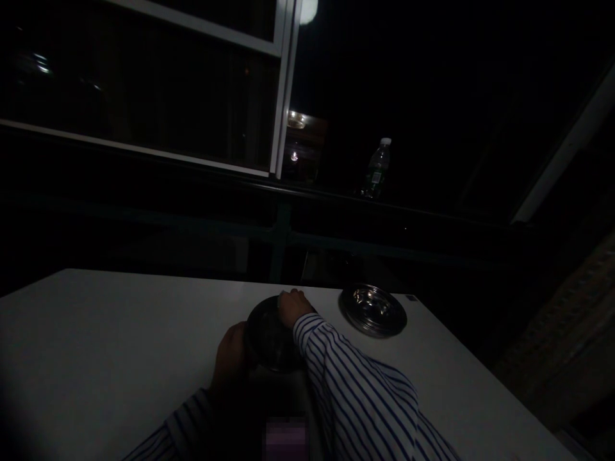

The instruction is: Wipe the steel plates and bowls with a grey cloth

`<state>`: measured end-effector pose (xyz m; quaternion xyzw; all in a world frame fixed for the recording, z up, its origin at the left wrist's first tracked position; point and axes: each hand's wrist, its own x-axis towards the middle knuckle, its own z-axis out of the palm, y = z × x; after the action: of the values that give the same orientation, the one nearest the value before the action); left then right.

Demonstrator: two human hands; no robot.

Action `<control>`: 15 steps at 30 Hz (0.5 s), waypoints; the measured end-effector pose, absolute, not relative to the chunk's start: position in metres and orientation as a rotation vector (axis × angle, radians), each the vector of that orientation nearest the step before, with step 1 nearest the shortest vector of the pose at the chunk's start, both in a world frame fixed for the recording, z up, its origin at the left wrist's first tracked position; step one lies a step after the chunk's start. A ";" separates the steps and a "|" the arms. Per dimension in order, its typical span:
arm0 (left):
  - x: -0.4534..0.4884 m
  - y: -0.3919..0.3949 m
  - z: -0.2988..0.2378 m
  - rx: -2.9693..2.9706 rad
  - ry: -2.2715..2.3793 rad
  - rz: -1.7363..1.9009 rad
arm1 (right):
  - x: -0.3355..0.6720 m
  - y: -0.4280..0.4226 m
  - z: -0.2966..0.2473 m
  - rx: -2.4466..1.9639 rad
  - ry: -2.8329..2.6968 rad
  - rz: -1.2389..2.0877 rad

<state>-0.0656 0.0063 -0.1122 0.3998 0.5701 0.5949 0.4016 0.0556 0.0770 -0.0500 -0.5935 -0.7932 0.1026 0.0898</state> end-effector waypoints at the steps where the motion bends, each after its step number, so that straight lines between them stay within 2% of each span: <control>1: -0.066 0.006 -0.111 1.008 1.426 1.486 | 0.063 0.078 -0.049 -1.750 -2.316 0.366; 10: -0.079 0.007 -0.101 0.933 1.578 1.477 | 0.136 0.050 -0.043 -1.318 -1.661 0.983; 15: -0.089 0.008 -0.095 1.020 1.672 1.525 | 0.151 0.021 -0.054 -1.049 -1.383 1.199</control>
<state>-0.0891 0.0081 -0.0953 0.3888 0.6372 0.5813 0.3238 0.1507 0.0208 -0.0536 -0.4326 -0.5703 0.4942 0.4934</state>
